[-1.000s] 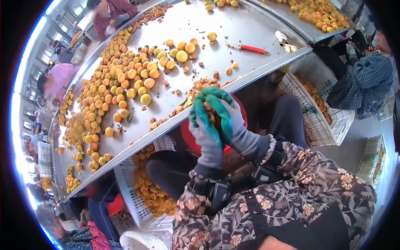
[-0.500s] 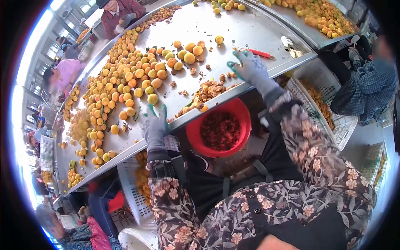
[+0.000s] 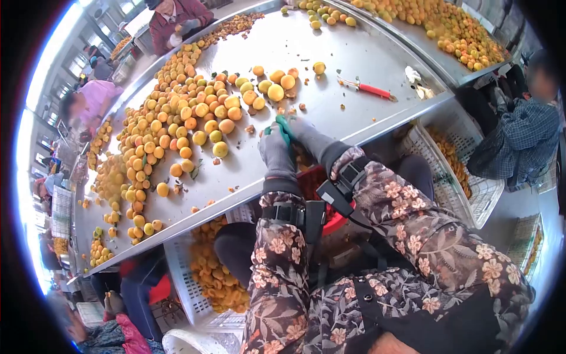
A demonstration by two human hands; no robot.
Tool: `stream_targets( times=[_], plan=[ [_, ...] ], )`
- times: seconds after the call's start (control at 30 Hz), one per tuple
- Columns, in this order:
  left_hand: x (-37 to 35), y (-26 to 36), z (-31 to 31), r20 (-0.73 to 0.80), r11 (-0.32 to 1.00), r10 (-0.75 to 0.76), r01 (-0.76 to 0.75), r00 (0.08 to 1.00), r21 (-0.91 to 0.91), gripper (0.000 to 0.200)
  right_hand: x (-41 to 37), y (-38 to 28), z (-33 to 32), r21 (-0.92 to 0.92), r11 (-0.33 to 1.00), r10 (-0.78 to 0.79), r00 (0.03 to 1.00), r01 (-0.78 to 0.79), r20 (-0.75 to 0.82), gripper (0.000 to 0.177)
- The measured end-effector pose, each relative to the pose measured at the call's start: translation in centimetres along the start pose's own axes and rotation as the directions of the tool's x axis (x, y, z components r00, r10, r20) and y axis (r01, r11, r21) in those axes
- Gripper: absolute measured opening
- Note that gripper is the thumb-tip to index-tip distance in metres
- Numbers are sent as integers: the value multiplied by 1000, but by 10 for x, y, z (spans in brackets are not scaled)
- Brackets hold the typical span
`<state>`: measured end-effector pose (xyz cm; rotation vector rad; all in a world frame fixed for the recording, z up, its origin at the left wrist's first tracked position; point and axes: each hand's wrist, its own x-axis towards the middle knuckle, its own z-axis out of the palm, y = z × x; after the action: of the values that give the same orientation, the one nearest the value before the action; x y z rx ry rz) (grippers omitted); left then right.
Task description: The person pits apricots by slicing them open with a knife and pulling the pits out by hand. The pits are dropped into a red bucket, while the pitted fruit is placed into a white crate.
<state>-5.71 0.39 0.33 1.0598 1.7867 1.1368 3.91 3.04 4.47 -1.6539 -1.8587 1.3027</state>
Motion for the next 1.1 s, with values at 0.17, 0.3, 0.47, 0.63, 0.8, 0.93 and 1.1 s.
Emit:
stream_targets(
  times=[0.17,0.3,0.47,0.63,0.8,0.93,1.1],
  plan=[
    [-66,71,-11,-136,707,41,-125,990,-696,23,-32,-7,3,547,822,-6,963,158,-270,39],
    [-139,88,-28,-155,563,317,-317,936,-763,29,-109,-15,6,520,604,-248,762,604,-597,25],
    [-198,5,-12,-252,684,354,-433,901,-587,33,-184,43,44,437,631,-356,740,641,-571,26],
    [-172,-84,12,-52,953,290,-284,956,107,42,-135,140,88,54,946,-251,824,320,-508,40],
    [-179,12,-83,139,934,344,-353,929,46,38,-195,31,-53,-127,883,-469,863,452,-186,51],
    [-94,74,-103,80,751,434,-409,897,518,56,-84,12,-96,-453,839,-431,876,300,-217,65],
    [6,78,-85,227,577,224,-316,948,753,65,43,17,-93,-592,781,-305,949,197,-86,65]
  ],
)
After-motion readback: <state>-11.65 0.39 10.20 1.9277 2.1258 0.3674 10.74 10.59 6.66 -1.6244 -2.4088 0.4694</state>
